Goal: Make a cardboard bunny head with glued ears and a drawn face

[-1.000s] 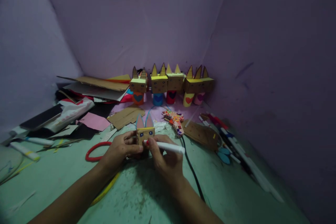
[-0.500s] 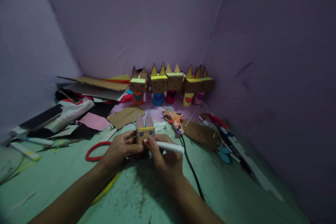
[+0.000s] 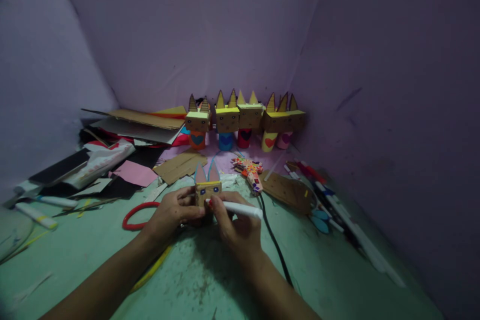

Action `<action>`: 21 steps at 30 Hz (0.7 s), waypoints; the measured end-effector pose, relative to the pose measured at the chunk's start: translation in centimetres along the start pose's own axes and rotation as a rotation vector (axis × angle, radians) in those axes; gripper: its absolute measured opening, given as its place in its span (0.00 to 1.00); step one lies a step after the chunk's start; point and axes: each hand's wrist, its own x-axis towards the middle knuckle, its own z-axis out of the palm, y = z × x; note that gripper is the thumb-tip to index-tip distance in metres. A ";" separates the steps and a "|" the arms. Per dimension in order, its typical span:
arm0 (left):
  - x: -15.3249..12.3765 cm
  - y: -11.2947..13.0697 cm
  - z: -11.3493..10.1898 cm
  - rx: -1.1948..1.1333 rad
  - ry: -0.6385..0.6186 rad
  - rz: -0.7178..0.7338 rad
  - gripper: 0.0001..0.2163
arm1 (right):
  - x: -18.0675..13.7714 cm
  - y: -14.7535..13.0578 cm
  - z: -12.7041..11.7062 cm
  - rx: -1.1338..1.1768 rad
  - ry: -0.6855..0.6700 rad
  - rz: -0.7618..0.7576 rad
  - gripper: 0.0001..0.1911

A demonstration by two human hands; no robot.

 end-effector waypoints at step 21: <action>0.2 -0.1 0.1 0.009 -0.001 0.013 0.22 | 0.0 0.0 0.2 0.044 -0.017 0.008 0.05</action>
